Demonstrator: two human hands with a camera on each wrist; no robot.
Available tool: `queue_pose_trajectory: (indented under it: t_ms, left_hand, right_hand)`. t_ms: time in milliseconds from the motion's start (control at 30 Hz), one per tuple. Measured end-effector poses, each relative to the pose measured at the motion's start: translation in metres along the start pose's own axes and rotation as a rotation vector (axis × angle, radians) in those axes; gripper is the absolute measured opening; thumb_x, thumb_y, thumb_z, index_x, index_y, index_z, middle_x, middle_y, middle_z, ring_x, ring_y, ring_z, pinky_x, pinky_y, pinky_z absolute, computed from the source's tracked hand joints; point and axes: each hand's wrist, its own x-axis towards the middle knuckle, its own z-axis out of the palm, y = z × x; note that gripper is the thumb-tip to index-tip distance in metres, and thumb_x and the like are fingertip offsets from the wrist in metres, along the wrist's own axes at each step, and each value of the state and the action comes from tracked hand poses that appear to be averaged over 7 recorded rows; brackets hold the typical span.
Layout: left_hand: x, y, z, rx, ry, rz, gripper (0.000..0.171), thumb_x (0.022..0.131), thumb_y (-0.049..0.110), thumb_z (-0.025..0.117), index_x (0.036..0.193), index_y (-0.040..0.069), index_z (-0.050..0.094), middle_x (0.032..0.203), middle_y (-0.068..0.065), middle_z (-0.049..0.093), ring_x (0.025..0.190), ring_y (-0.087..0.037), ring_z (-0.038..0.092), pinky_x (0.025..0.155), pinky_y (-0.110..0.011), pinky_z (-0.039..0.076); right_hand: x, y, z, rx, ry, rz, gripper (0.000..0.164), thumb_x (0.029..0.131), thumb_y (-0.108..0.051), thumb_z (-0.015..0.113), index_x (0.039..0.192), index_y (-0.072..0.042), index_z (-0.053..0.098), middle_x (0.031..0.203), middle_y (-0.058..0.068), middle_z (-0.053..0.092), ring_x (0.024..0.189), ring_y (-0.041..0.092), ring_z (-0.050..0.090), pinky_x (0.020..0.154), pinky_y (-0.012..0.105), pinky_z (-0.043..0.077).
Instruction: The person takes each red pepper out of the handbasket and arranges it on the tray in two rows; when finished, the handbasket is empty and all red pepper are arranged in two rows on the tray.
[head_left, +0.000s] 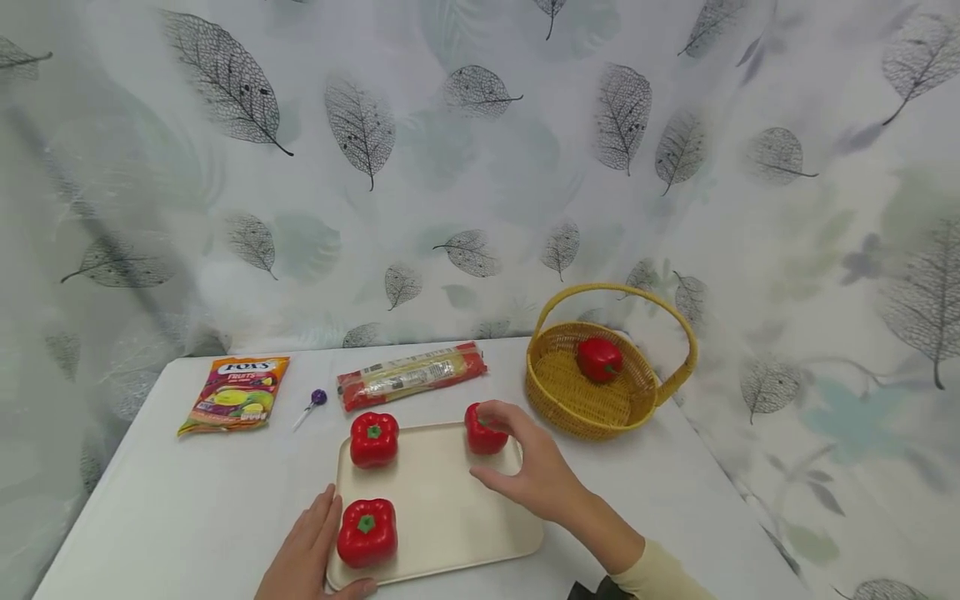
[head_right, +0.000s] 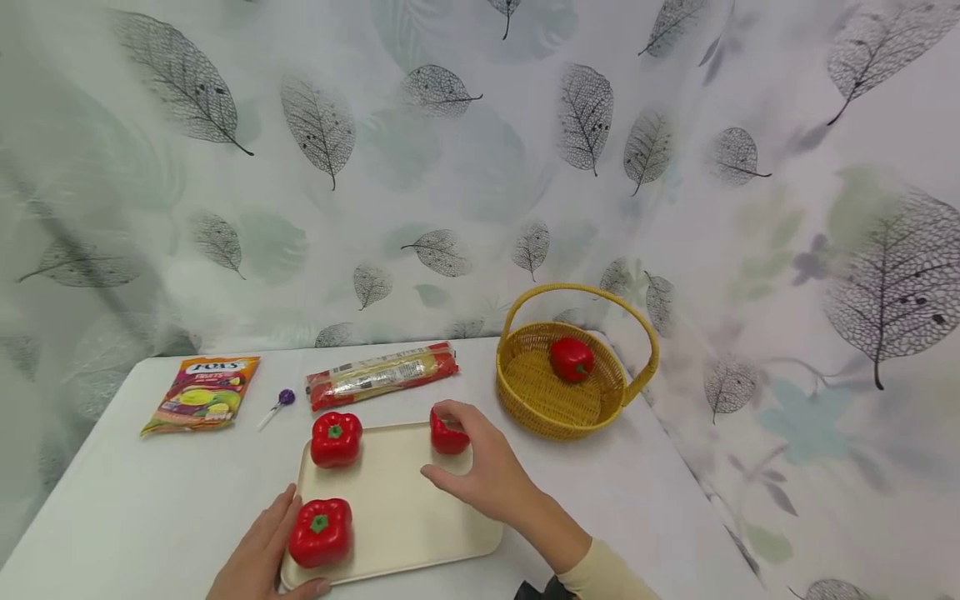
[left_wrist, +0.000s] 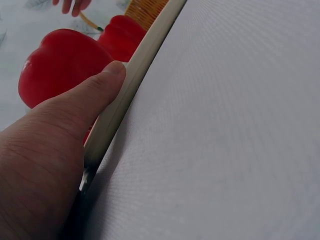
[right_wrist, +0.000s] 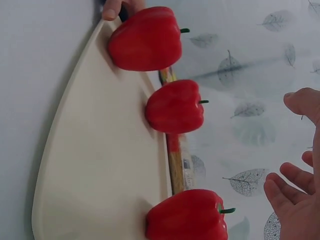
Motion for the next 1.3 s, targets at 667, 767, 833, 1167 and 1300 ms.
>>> queue_pose_trajectory:
  t_ms: [667,767,833,1167,1300]
  left_hand:
    - [0.0,0.0,0.003,-0.006,0.011,-0.008,0.142,0.065,0.092,0.076,0.169,0.004,0.036,0.174,-0.016,0.032,0.155,-0.045,0.034,0.117,-0.071,0.038]
    - [0.0,0.001,0.002,-0.01,0.008,-0.017,0.143,0.064,0.092,0.077,0.169,0.004,0.035,0.175,-0.016,0.032,0.156,-0.045,0.034,0.117,-0.071,0.038]
    - [0.0,0.002,0.001,-0.01,0.009,-0.023,0.143,0.064,0.092,0.077,0.169,0.005,0.035,0.175,-0.015,0.031,0.156,-0.044,0.034,0.117,-0.071,0.038]
    - [0.0,0.004,0.001,-0.016,0.015,-0.036,0.142,0.064,0.093,0.077,0.17,0.007,0.036,0.176,-0.013,0.031,0.157,-0.043,0.033,0.118,-0.071,0.038]
    - [-0.001,0.003,0.001,-0.009,0.01,-0.04,0.142,0.064,0.093,0.076,0.169,0.007,0.036,0.175,-0.014,0.032,0.156,-0.044,0.033,0.118,-0.071,0.038]
  right_hand:
    - [0.001,0.023,-0.035,-0.126,0.121,0.031,0.074,0.086,-0.008,0.094,0.149,-0.009,0.056,0.144,-0.002,0.064,0.134,0.024,0.062,0.112,0.045,0.053]
    - [0.001,0.024,-0.041,-0.158,0.133,0.056,0.074,0.086,-0.01,0.094,0.15,-0.01,0.056,0.145,-0.001,0.064,0.135,0.024,0.062,0.112,0.046,0.052]
    - [0.001,0.026,-0.045,-0.174,0.144,0.063,0.073,0.086,-0.011,0.094,0.149,-0.01,0.056,0.145,0.002,0.064,0.135,0.024,0.062,0.111,0.048,0.052]
    - [0.004,0.039,-0.057,-0.22,0.189,0.058,0.07,0.085,-0.008,0.094,0.146,-0.003,0.058,0.141,0.008,0.065,0.131,0.03,0.064,0.107,0.055,0.054]
    - [0.006,0.045,-0.061,-0.235,0.206,0.055,0.07,0.085,-0.008,0.094,0.144,-0.002,0.059,0.14,0.011,0.066,0.13,0.03,0.064,0.108,0.051,0.054]
